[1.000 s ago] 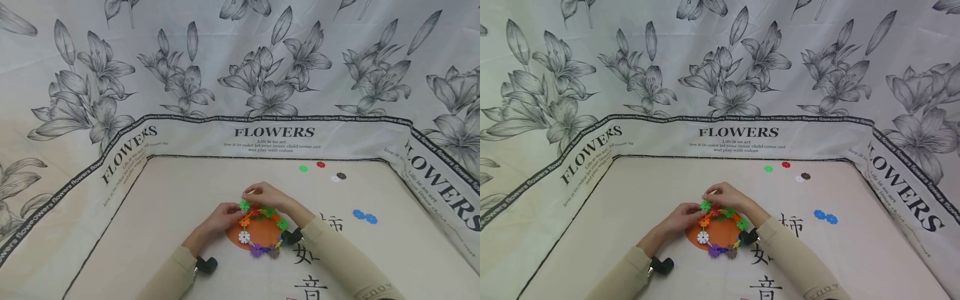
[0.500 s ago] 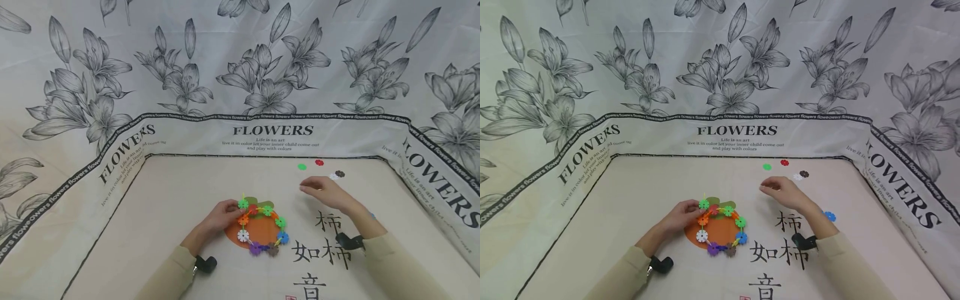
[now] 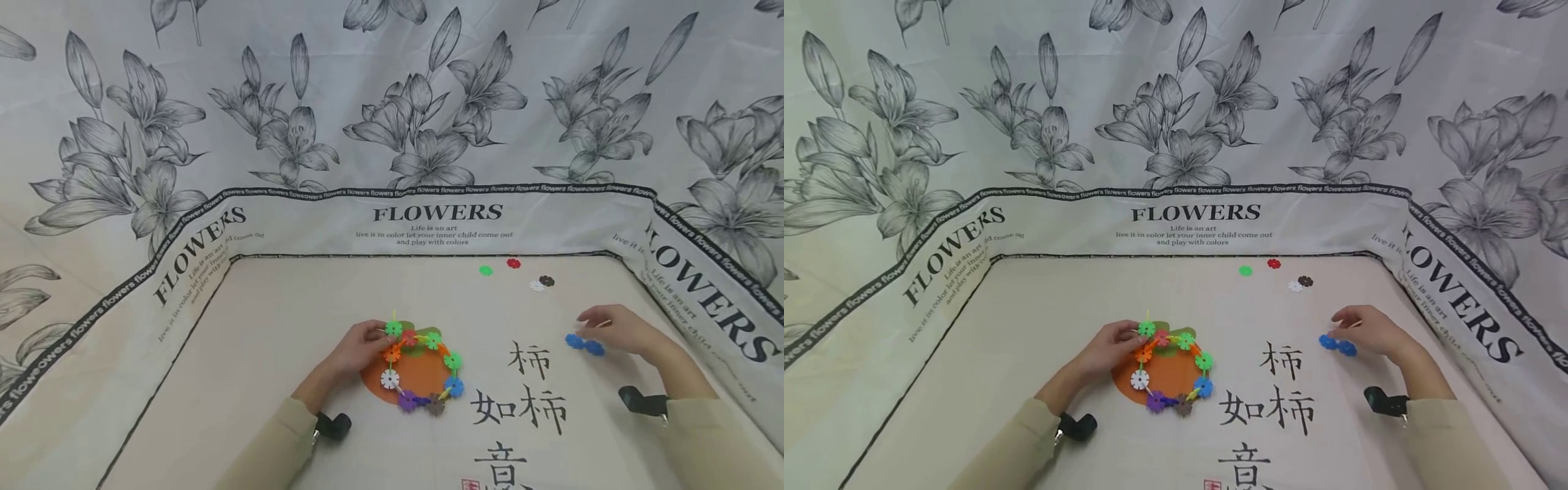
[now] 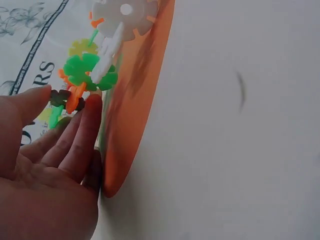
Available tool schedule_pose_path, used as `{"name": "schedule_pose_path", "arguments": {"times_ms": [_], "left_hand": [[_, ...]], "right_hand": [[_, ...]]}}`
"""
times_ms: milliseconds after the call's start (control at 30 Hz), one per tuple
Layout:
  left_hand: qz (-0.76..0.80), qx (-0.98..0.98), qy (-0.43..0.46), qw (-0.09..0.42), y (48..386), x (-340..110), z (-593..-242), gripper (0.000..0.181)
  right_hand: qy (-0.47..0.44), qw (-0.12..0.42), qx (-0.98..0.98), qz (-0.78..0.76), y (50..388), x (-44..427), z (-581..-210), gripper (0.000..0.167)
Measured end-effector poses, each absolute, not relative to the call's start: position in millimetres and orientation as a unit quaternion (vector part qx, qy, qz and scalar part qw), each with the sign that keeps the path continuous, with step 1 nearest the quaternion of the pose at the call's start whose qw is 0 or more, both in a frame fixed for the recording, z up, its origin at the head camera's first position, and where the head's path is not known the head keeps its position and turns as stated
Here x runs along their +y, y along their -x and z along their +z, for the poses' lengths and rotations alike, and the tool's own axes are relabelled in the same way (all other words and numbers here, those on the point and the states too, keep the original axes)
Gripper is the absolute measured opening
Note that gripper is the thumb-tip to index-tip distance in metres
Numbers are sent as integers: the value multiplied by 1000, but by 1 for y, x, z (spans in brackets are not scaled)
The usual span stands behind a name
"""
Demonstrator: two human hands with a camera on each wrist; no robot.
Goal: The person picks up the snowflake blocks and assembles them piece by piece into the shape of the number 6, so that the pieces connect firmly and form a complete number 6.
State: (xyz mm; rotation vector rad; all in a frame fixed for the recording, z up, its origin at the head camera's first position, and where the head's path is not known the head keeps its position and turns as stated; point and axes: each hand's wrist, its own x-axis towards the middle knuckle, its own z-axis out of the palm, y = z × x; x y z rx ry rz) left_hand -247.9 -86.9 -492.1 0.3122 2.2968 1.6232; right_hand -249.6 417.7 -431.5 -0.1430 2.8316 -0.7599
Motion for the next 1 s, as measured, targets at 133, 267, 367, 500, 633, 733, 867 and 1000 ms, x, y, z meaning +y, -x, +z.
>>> {"name": "schedule_pose_path", "arguments": {"times_ms": [133, 267, 367, 500, 633, 733, 867, 1000], "left_hand": [[563, 804, -104, 159, 251, -87, -494, 47], [561, 805, -104, 162, 255, -86, -496, 43], [562, 804, -105, 165, 258, -85, -495, 40], [560, 804, -105, 170, 260, -85, -493, 40], [561, 803, -103, 175, 263, -85, -493, 42], [563, 800, -100, 179, 266, -85, -493, 43], [569, 798, -93, 178, 267, -85, -493, 45], [584, 788, -92, 169, 268, -83, -494, 39]], "right_hand": [[43, 130, 958, -252, 248, 436, -442, 55], [43, 133, 959, -246, 246, 445, -449, 48], [45, 128, 961, -241, 245, 448, -449, 41], [50, 118, 963, -236, 244, 449, -446, 32], [43, 110, 962, -246, 242, 443, -445, 28], [42, 101, 956, -273, 243, 428, -441, 26], [57, 85, 943, -317, 246, 395, -432, 25], [92, 78, 928, -352, 252, 352, -428, 25]]}}
